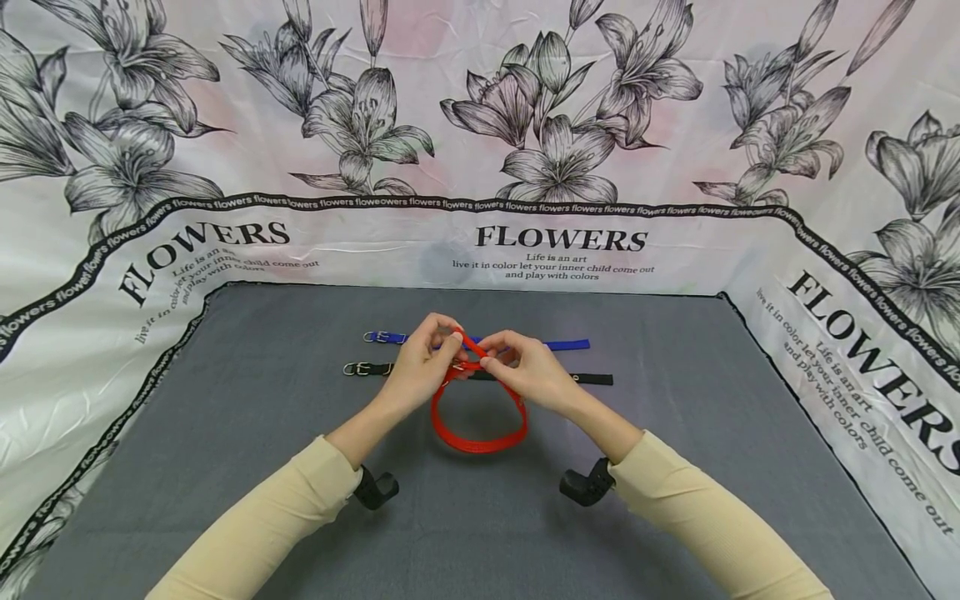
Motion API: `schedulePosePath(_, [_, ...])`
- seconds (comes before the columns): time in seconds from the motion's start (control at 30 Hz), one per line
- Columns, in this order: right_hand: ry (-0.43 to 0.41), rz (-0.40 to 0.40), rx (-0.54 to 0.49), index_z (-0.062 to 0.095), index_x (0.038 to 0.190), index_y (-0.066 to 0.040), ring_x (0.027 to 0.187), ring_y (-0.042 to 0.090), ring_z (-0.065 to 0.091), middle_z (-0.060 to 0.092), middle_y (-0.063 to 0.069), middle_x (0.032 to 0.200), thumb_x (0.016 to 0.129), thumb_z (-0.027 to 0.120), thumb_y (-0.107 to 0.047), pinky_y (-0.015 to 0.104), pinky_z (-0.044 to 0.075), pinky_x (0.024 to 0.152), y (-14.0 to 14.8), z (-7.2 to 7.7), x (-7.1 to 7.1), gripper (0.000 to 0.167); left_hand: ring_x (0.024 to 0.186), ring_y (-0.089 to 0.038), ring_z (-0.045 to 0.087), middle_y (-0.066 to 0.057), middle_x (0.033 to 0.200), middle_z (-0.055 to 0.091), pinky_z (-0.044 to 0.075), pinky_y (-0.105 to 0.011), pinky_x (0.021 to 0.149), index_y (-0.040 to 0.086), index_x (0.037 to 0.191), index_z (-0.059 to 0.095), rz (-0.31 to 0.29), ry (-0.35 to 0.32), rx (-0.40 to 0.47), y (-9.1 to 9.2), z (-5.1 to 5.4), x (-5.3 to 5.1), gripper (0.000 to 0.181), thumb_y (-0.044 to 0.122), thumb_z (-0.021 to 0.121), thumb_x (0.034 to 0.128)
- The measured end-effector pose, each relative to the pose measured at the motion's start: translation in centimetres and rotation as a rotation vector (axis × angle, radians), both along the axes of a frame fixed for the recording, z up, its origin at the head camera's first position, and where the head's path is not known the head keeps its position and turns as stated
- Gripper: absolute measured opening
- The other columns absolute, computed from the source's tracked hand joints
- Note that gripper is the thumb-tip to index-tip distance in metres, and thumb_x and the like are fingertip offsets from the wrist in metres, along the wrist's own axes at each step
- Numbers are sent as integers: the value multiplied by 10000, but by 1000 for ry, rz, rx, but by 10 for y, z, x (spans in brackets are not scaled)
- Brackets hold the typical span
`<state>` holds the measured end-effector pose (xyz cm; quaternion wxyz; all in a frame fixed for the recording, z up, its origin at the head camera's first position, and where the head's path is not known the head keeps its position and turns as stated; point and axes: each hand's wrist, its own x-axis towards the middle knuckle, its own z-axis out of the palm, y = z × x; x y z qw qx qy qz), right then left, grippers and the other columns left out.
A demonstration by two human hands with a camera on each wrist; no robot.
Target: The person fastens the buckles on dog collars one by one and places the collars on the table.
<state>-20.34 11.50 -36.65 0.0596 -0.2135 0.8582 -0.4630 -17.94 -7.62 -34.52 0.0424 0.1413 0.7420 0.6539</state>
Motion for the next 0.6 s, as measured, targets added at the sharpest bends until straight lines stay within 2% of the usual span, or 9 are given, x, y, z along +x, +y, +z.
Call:
schedulePosePath(0.1, [14, -8, 3, 609, 1073, -157, 828, 180, 600, 631, 6, 967, 893, 611, -235, 308, 498, 618, 0, 0, 0, 196, 809, -383, 658, -256, 939, 584, 554, -360, 685, -14, 1117, 460, 0, 15, -18, 0, 0, 0, 186, 104, 438, 975])
schedulePosePath(0.2, [24, -24, -22, 603, 1081, -148, 825, 173, 603, 617, 21, 964, 901, 602, -244, 303, 500, 601, 0, 1, 1, 204, 837, -369, 660, -245, 1022, 553, 546, -389, 726, -15, 1133, 462, -12, 1, -20, -1, 0, 0, 212, 118, 465, 968])
schedulePosePath(0.43, [15, -84, -110, 574, 1116, -59, 757, 262, 585, 590, 101, 938, 922, 568, -180, 312, 480, 545, -1, 10, 7, 229, 793, -192, 642, -132, 1027, 607, 532, -296, 716, 28, 1118, 552, -58, -57, -152, -6, -4, 2, 262, 178, 594, 907])
schedulePosePath(0.6, [-16, -99, -124, 550, 1127, -11, 805, 314, 591, 593, 144, 1006, 925, 546, -112, 302, 500, 616, -6, 28, 19, 226, 906, -266, 630, -157, 1010, 651, 515, -377, 782, 35, 1071, 597, -26, -51, -155, -5, -3, 3, 230, 193, 600, 903])
